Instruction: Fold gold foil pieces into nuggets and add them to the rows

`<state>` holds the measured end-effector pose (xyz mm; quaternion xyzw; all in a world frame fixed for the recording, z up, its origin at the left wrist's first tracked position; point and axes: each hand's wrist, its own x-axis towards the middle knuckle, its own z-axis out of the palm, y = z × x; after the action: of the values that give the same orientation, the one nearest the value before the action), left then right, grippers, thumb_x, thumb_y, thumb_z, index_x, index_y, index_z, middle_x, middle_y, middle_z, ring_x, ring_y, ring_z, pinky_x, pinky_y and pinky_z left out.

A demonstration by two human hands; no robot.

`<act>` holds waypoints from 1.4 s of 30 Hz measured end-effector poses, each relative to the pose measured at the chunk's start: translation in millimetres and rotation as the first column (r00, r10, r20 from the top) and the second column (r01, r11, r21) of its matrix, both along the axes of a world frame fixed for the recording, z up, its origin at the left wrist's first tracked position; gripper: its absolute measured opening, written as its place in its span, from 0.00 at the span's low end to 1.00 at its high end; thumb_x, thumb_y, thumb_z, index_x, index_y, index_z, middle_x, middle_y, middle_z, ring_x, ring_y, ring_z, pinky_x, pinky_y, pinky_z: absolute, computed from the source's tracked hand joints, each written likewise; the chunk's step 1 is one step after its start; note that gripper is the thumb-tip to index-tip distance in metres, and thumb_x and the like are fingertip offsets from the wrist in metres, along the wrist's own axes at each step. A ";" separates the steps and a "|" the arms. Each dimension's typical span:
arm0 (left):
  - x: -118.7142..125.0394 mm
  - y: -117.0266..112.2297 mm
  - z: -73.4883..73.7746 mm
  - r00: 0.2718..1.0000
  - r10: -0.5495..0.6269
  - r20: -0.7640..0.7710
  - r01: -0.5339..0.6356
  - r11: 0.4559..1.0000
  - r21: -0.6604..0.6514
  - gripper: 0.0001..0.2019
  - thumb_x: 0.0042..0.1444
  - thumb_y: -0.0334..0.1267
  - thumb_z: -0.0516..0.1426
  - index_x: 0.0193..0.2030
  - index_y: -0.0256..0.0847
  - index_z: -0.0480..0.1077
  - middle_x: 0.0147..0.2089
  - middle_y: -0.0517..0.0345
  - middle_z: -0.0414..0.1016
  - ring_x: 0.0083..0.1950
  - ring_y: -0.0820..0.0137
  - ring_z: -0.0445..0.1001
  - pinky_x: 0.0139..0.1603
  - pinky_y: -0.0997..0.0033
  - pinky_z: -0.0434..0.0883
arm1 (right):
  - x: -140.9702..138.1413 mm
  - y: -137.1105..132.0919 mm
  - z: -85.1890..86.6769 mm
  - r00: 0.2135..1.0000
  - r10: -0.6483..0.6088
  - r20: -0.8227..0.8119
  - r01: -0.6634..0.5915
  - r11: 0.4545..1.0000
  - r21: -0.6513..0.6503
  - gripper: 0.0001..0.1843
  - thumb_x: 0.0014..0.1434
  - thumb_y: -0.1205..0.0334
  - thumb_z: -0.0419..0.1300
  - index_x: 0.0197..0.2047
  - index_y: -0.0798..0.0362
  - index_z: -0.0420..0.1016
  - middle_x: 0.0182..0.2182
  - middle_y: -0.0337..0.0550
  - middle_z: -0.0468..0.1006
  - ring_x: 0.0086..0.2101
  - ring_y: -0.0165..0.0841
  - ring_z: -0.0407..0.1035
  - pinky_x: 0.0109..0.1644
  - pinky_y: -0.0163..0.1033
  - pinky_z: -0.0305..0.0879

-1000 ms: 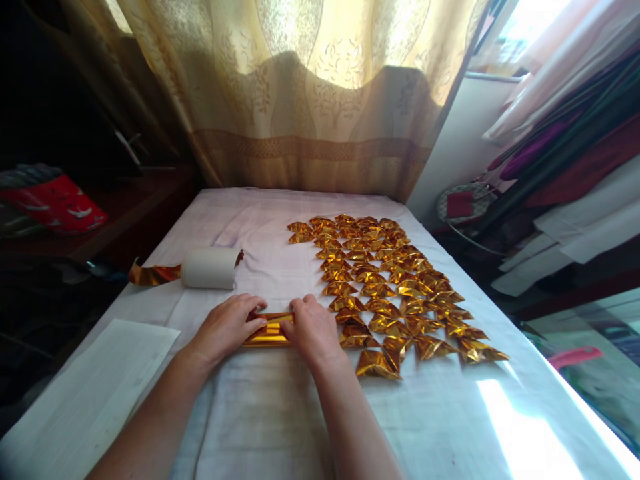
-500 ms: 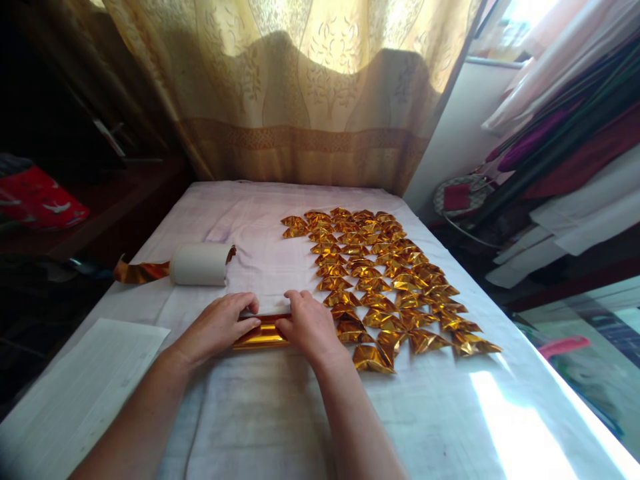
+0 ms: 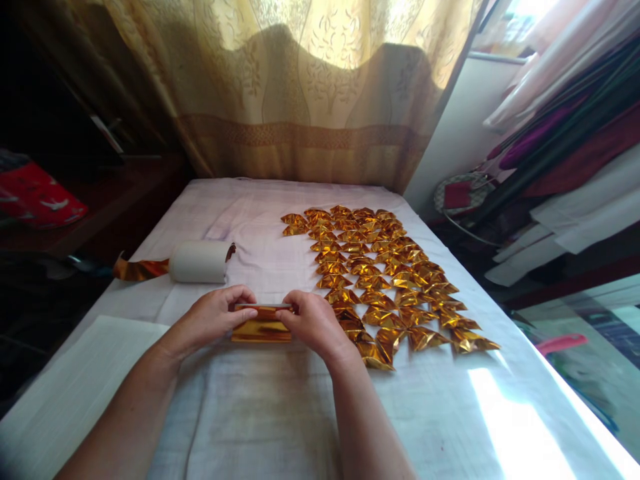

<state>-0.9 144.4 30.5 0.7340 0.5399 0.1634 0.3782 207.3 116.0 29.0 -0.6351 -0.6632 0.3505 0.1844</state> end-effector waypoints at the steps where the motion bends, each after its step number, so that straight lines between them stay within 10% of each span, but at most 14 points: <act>1: -0.4 -0.2 0.3 1.000 0.004 0.019 -0.004 1.000 -0.010 0.10 0.48 0.45 0.57 0.32 0.42 0.72 0.29 0.62 0.76 0.32 0.67 0.73 0.32 0.72 0.64 | 0.7 -0.1 -0.2 1.000 0.000 -0.014 0.000 1.000 -0.004 0.06 0.54 0.61 0.61 0.28 0.51 0.76 0.21 0.33 0.69 0.26 0.27 0.62 0.29 0.32 0.50; 33: -4.2 -0.7 1.3 0.997 -0.011 0.074 0.015 0.999 -0.052 0.10 0.50 0.44 0.54 0.32 0.41 0.72 0.25 0.63 0.71 0.28 0.70 0.68 0.29 0.74 0.64 | 8.2 2.4 -8.8 0.993 0.050 -0.109 -0.046 0.998 0.044 0.14 0.58 0.56 0.55 0.32 0.52 0.81 0.23 0.35 0.73 0.27 0.28 0.65 0.30 0.31 0.55; 42: -1.2 2.5 -7.2 0.999 0.018 -0.036 -0.019 0.999 -0.046 0.08 0.49 0.40 0.55 0.32 0.41 0.73 0.28 0.61 0.76 0.32 0.68 0.73 0.33 0.72 0.65 | -2.7 1.3 -7.6 0.991 -0.015 0.134 0.005 0.997 0.075 0.12 0.60 0.58 0.57 0.34 0.46 0.82 0.26 0.36 0.80 0.30 0.30 0.70 0.34 0.32 0.57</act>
<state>-2.0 147.0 23.3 0.7228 0.5570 0.1412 0.3838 204.6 117.2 21.5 -0.6533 -0.6835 0.2811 0.1645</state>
